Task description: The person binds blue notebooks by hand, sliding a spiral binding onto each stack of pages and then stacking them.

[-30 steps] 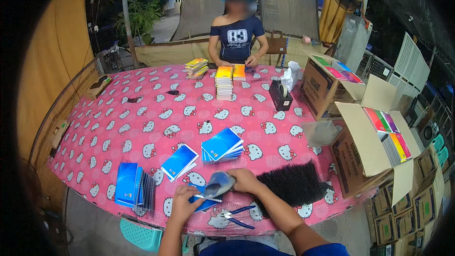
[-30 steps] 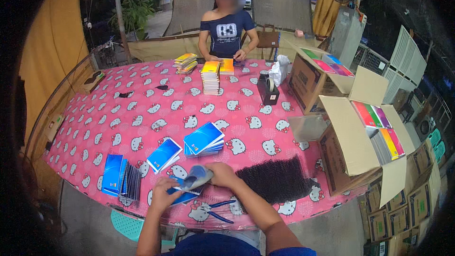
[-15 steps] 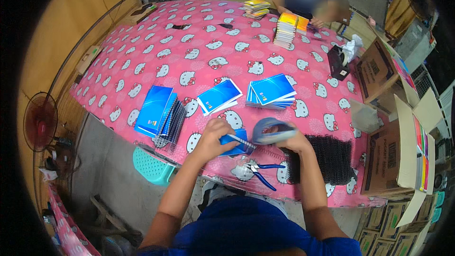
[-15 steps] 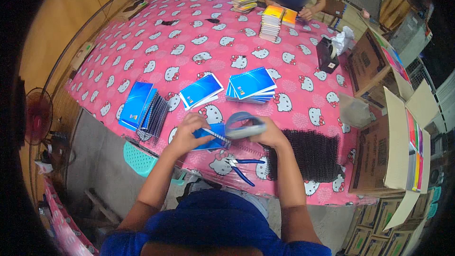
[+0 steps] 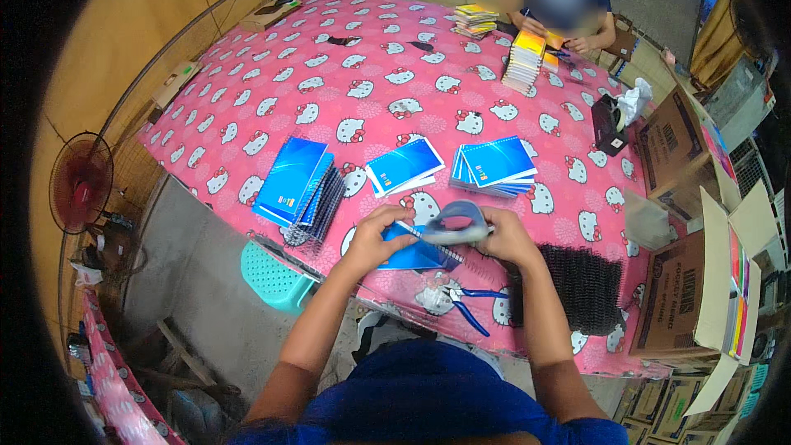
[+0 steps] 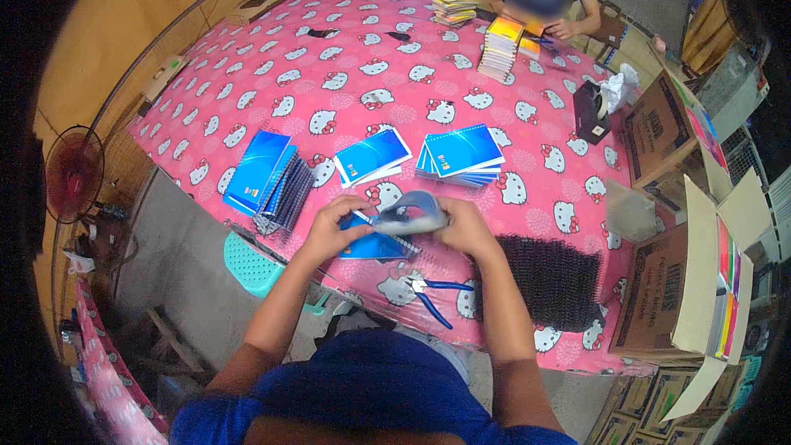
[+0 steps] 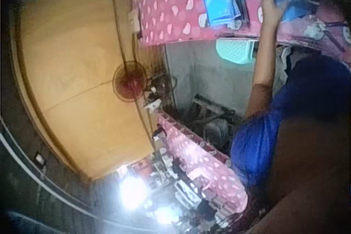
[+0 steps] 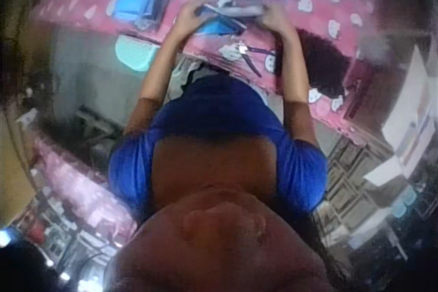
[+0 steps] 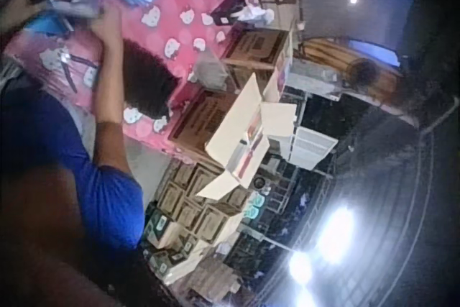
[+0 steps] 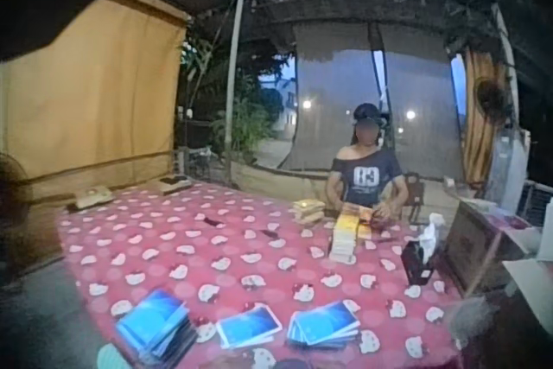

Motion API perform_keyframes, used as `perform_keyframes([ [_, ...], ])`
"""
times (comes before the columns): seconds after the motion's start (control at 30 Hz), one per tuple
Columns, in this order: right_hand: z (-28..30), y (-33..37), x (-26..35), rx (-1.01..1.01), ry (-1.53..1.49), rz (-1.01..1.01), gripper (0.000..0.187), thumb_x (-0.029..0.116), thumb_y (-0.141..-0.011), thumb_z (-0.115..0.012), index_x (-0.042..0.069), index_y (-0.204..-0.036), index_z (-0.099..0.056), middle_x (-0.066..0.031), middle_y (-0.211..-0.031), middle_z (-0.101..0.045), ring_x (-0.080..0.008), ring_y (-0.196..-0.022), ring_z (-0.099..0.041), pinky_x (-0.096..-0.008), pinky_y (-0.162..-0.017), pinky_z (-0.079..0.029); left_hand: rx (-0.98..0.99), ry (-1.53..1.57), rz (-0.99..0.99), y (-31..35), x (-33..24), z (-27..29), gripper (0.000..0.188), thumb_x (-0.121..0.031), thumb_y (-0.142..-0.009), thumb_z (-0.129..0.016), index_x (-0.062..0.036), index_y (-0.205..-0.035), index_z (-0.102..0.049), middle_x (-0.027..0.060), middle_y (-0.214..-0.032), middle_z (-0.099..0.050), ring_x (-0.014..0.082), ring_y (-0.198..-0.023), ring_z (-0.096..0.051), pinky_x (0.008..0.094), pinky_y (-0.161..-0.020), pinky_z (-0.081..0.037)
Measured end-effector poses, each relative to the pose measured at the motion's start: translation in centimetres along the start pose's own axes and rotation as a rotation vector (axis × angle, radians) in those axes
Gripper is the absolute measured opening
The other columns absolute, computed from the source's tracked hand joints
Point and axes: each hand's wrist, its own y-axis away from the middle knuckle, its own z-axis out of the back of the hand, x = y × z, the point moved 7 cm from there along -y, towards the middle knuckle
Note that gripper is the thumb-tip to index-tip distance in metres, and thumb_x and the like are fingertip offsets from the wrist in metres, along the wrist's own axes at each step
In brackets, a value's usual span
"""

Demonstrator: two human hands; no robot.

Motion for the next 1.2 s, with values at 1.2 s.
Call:
perform_keyframes([
  [1.2, -6.5, 12.3, 0.2, -0.089, 0.754, 0.203, 0.057, 0.034, -0.078, -0.07, -0.001, -0.12, -0.053, -0.0249, -0.12, -0.051, -0.0399, -0.109, -0.05, -0.046, -0.093, -0.041, -0.426, 0.001, -0.11, 4.3, -3.8, -2.2, 0.025, 0.005, -0.072, -0.074, 0.0017, -0.096, -0.068, 0.0167, -0.11, -0.064, 0.0204, -0.09, -0.067, 0.0282, -0.076, -0.055],
])
